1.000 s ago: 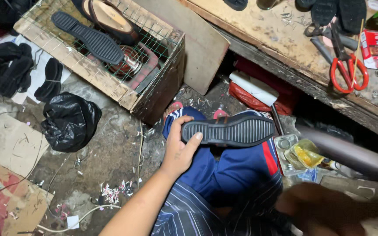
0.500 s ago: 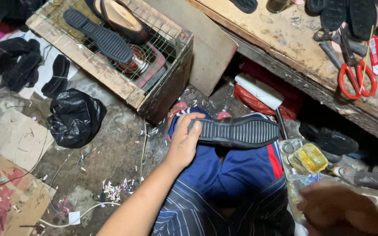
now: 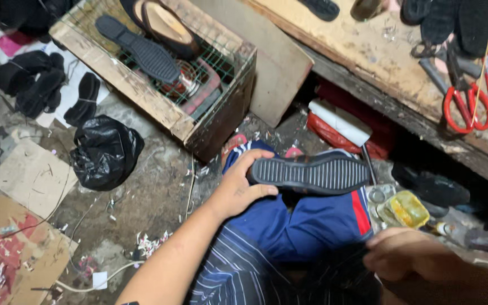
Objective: The person sits on the floor of a shoe workshop and attaches a rubber sole to a shoe upper. They align the sole with the glued upper, press the parts together by hand, and repeatedly tap and press the sole edges with a hammer to secure the bond, working on one shoe across their lap.
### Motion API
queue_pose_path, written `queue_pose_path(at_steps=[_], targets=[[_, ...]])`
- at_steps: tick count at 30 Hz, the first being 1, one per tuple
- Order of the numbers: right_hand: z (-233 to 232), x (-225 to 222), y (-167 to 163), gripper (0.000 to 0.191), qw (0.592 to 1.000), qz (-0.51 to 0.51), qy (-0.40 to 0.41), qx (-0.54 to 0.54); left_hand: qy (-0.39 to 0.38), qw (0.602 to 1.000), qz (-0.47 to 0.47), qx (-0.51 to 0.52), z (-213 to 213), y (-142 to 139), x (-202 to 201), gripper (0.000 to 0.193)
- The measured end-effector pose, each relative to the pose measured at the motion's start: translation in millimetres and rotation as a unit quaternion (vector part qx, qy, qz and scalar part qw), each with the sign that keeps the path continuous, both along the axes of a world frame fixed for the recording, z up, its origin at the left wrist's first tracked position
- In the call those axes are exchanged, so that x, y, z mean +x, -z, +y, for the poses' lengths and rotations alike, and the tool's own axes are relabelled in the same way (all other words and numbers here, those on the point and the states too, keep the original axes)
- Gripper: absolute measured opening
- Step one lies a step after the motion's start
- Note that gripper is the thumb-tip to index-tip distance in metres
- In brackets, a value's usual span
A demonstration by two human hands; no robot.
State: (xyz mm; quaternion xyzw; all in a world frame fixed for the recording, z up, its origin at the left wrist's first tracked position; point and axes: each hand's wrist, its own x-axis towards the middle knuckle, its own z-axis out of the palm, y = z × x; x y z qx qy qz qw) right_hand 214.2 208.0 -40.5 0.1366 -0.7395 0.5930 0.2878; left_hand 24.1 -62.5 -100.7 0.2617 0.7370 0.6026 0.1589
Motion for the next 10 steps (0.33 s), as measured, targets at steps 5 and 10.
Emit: queue_pose_path(at_steps=[5, 10], targets=[[-44.2, -15.5, 32.3, 0.022, 0.844, -0.524, 0.020, 0.111, 0.013, 0.994, 0.106, 0.006, -3.0, -10.2, -0.9, 0.069], [-13.6, 21.0, 16.2, 0.024, 0.932, -0.361, 0.019, 0.008, 0.037, 0.998, -0.036, -0.020, 3.9, -16.1, -5.7, 0.071]])
